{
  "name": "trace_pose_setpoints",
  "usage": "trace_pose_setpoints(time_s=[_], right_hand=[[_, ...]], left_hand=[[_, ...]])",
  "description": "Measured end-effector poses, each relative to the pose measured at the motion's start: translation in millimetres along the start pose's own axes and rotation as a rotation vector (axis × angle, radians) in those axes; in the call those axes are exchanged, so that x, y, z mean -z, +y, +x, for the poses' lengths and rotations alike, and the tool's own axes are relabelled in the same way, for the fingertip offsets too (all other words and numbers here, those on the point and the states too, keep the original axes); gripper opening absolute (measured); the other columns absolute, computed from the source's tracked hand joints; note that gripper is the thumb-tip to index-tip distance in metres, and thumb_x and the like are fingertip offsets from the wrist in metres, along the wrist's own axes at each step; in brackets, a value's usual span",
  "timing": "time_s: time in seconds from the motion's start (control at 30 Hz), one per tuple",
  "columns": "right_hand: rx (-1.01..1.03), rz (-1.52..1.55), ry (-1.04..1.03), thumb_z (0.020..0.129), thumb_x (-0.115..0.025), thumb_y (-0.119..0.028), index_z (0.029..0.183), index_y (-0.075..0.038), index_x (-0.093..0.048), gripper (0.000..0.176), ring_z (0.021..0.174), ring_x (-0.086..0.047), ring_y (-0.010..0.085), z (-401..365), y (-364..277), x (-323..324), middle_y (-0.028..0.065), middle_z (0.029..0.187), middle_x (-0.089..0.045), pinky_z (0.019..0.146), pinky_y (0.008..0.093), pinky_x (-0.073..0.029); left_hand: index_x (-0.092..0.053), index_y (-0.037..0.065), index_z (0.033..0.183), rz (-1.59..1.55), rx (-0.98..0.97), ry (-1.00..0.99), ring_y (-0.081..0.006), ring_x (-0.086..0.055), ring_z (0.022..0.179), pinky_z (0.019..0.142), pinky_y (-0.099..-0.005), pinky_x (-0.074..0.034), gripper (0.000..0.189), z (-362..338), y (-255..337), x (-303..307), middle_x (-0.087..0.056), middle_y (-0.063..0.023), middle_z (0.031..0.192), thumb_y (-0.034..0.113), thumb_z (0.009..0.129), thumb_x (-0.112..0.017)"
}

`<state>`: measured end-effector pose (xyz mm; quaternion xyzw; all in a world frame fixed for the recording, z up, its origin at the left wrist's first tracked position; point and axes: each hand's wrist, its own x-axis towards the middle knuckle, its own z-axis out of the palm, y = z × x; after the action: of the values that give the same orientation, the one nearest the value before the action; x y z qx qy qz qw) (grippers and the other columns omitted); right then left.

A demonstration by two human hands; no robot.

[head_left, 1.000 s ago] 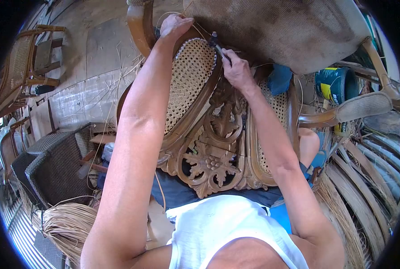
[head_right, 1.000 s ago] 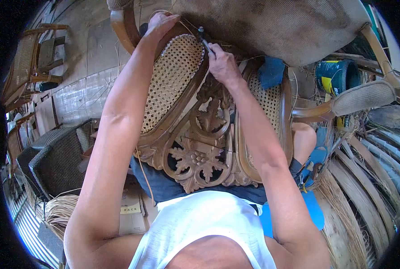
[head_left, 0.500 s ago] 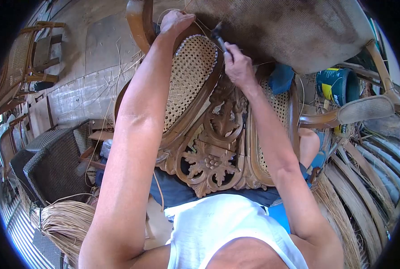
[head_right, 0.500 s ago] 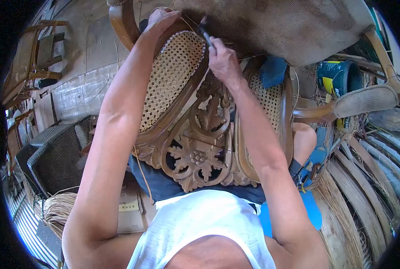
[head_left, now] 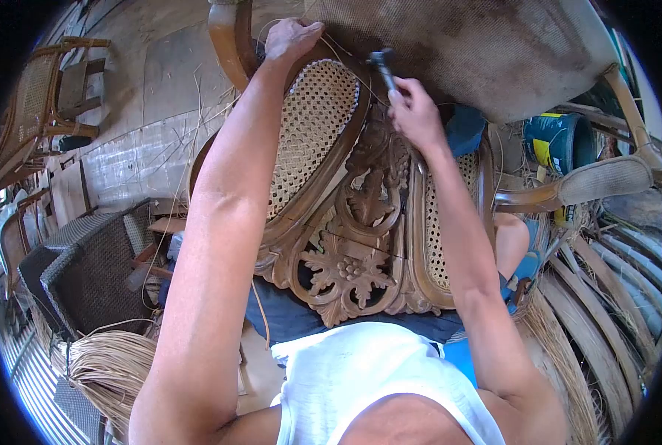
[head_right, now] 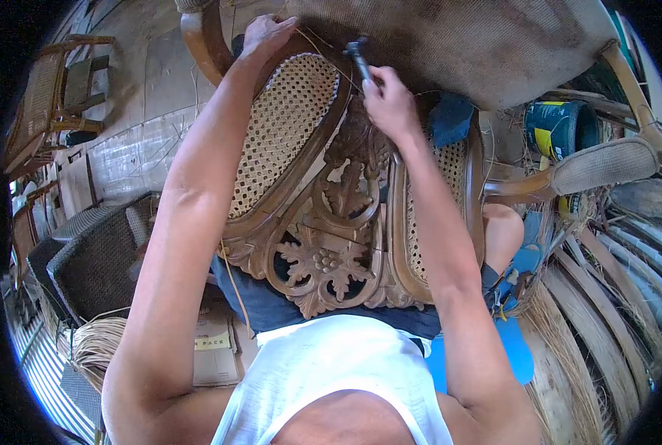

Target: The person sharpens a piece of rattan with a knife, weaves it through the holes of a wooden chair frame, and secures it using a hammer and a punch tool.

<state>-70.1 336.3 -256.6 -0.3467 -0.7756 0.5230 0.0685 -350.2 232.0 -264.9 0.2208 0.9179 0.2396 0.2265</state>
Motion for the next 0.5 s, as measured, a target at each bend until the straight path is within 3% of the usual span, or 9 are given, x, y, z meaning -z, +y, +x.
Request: trace_pose_setpoints(time_s=[0.07, 0.1, 0.17, 0.2, 0.27, 0.3, 0.37, 0.5], right_hand=[[-0.179, 0.242, -0.052, 0.097, -0.062, -0.02, 0.119, -0.002, -0.053, 0.03, 0.053, -0.051, 0.0072, -47, -33, 31, 0.0033, 0.071, -0.059, 0.046, 0.0273, -0.042], [-0.183, 0.279, -0.068, 0.097, -0.063, -0.015, 0.116, 0.0, -0.05, 0.028, 0.049, -0.047, 0.0046, -67, -25, 47, 0.0003, 0.07, -0.056, 0.041, 0.0231, -0.036], [-0.307, 0.2, -0.096, 0.097, -0.061, -0.016, 0.115, 0.001, -0.05, 0.028, 0.049, -0.049, 0.0058, -113, -18, 80, 0.0018, 0.071, -0.057, 0.042, 0.0236, -0.038], [-0.362, 0.171, -0.105, 0.097, -0.06, -0.016, 0.115, 0.001, -0.05, 0.027, 0.048, -0.049, 0.0059, -129, -10, 94, 0.0021, 0.071, -0.057, 0.042, 0.0233, -0.038], [-0.375, 0.125, -0.107, 0.098, -0.059, -0.015, 0.115, 0.001, -0.05, 0.025, 0.048, -0.049, 0.006, -162, 10, 110, 0.0025, 0.071, -0.056, 0.042, 0.0228, -0.039], [-0.373, 0.132, -0.103, 0.098, -0.059, -0.015, 0.115, 0.001, -0.05, 0.025, 0.048, -0.049, 0.006, -173, 12, 116, 0.0025, 0.071, -0.056, 0.042, 0.0228, -0.039], [-0.458, 0.109, -0.106, 0.097, -0.059, -0.015, 0.114, 0.001, -0.05, 0.024, 0.048, -0.049, 0.0058, -189, 16, 121, 0.0023, 0.071, -0.056, 0.042, 0.0225, -0.039], [-0.44, 0.212, -0.048, 0.097, -0.058, -0.014, 0.112, 0.0, -0.051, 0.022, 0.048, -0.049, 0.005, -200, 23, 120, 0.0013, 0.069, -0.055, 0.041, 0.0221, -0.039]], left_hand=[[-0.074, 0.009, 0.105, -0.008, -0.137, 0.18, -0.0358, -0.065, 0.108, 0.096, -0.0432, -0.05, 0.049, -18, 6, 3, -0.07, -0.0205, 0.109, 0.049, 0.081, -0.058], [-0.074, 0.009, 0.105, -0.002, -0.135, 0.178, -0.0358, -0.065, 0.108, 0.096, -0.0432, -0.05, 0.049, -27, 8, 3, -0.07, -0.0205, 0.109, 0.049, 0.081, -0.058], [-0.071, 0.009, 0.102, 0.028, -0.344, 0.314, -0.0353, -0.067, 0.1, 0.09, -0.0452, -0.053, 0.036, -44, 16, 3, -0.071, -0.0176, 0.101, 0.038, 0.085, -0.057], [-0.071, 0.009, 0.102, 0.031, -0.346, 0.313, -0.0353, -0.067, 0.1, 0.09, -0.0452, -0.053, 0.036, -54, 21, 5, -0.071, -0.0176, 0.101, 0.038, 0.085, -0.057], [-0.066, 0.008, 0.105, 0.323, -0.511, 0.101, -0.034, -0.068, 0.098, 0.084, -0.0458, -0.055, 0.025, -80, 31, 1, -0.071, -0.0161, 0.1, 0.025, 0.089, -0.055], [-0.066, 0.008, 0.105, 0.328, -0.517, 0.102, -0.034, -0.068, 0.098, 0.084, -0.0458, -0.055, 0.025, -91, 35, -3, -0.071, -0.0161, 0.1, 0.025, 0.089, -0.055], [-0.064, 0.008, 0.108, 0.52, -0.457, -0.118, -0.033, -0.069, 0.099, 0.081, -0.0445, -0.056, 0.023, -110, 36, -12, -0.071, -0.0167, 0.104, 0.016, 0.09, -0.053], [-0.061, 0.011, 0.123, 0.614, -0.561, -0.043, -0.0333, -0.069, 0.096, 0.078, -0.0458, -0.057, 0.041, -103, 23, -34, -0.071, -0.0171, 0.099, 0.012, 0.082, -0.058]])
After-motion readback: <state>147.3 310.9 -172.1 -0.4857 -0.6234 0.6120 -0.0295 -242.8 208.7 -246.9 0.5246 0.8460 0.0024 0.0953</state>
